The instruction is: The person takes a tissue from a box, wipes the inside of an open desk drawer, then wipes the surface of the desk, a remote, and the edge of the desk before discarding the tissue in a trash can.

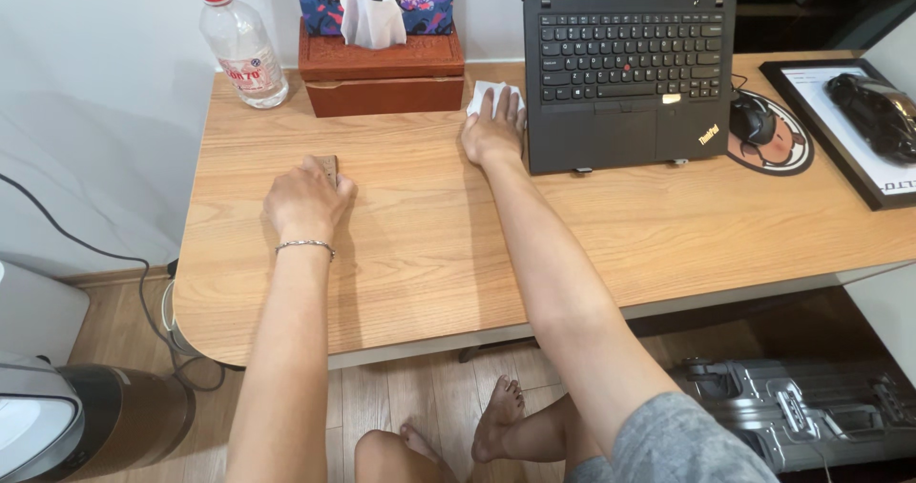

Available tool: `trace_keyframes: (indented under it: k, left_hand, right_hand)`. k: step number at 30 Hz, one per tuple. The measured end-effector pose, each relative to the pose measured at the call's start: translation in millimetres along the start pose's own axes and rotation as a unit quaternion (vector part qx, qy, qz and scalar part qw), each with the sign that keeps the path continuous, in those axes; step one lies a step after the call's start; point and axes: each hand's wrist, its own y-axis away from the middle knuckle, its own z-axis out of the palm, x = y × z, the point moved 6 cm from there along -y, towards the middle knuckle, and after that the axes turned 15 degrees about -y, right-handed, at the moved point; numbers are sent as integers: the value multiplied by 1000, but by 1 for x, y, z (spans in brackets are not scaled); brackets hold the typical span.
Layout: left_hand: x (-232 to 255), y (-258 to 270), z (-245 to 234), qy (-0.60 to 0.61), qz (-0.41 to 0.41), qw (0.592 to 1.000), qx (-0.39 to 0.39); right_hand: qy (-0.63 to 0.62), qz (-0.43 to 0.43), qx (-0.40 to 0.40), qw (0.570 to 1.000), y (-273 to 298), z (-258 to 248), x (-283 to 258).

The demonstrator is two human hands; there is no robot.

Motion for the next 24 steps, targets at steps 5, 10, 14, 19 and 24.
trace_keyframes:
  k: [5, 10, 14, 19, 24]
  left_hand:
    - [1, -2, 1, -2, 22, 999, 28]
    - [-6, 8, -11, 24, 40, 998, 33]
    - [-28, 28, -27, 168, 11, 986, 10]
    - [-38, 92, -61, 230, -15, 969, 89]
    - [8, 154, -97, 234, 22, 969, 79]
  right_hand:
    - [17, 10, -15, 1000, 16, -1, 2]
    - [16, -91, -65, 994, 83, 4, -7]
    - [27, -165, -77, 983, 142, 7, -3]
    - [-17, -213, -72, 974, 209, -1, 21]
    - [-7, -206, -90, 974, 242, -19, 50]
